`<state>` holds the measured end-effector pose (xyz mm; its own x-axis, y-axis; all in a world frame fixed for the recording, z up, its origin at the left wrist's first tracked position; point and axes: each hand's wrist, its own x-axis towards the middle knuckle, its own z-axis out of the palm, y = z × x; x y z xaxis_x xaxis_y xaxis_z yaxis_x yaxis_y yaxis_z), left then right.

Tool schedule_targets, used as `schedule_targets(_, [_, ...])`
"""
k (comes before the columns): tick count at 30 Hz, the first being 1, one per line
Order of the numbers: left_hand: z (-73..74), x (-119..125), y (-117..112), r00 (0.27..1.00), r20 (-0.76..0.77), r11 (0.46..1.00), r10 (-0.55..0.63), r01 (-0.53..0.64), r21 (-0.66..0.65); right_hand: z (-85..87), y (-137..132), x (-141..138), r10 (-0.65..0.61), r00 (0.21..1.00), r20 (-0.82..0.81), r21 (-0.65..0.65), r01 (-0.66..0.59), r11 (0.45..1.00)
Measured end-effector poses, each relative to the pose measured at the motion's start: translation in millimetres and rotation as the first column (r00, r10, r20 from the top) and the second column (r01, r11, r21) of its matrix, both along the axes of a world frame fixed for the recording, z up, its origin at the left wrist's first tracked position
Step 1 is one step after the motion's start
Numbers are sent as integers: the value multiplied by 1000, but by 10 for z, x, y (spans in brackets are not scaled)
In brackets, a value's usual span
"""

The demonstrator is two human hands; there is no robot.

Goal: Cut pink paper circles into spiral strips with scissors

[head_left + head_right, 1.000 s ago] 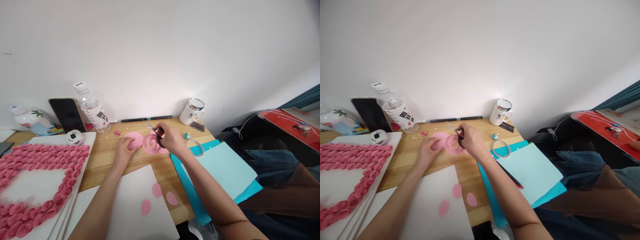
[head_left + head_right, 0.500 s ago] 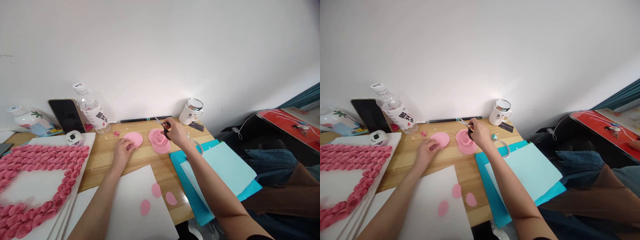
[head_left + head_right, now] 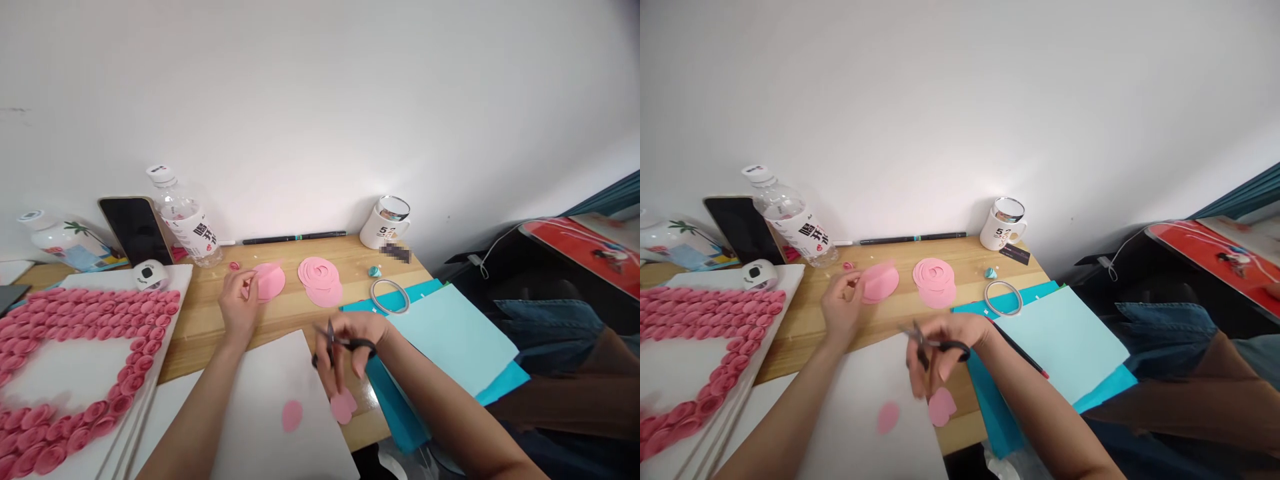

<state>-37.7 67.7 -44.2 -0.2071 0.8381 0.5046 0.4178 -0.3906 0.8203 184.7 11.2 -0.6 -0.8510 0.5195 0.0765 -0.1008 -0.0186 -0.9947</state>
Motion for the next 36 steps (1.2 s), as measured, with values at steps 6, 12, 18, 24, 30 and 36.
schedule_targets(6, [94, 132, -19, 689, 725, 947, -4, 236, -219, -130, 279, -311, -835, 548, -52, 28, 836, 547])
schedule_targets(12, [171, 207, -112, 631, 764, 849, -135, 471, -239, -342, 338, -561, -893, 445, -73, -1, 895, 446])
schedule_targets(18, [172, 209, -163, 742, 643, 786, -189, 507, -354, -389, 274, -587, -900, 430, -71, 50, 903, 427])
schedule_targets(24, [262, 189, -112, 527, 849, 883, 33, 382, -271, -387, 173, -584, -796, 601, -66, -59, 794, 605])
schedule_targets(30, [392, 222, -169, 532, 846, 884, 31, 380, -271, -381, 132, -633, -807, 586, 69, 68, 805, 590])
schedule_targets(36, [360, 311, -263, 675, 738, 841, 4, 396, -367, -274, 92, -652, -770, 637, 45, 104, 763, 637])
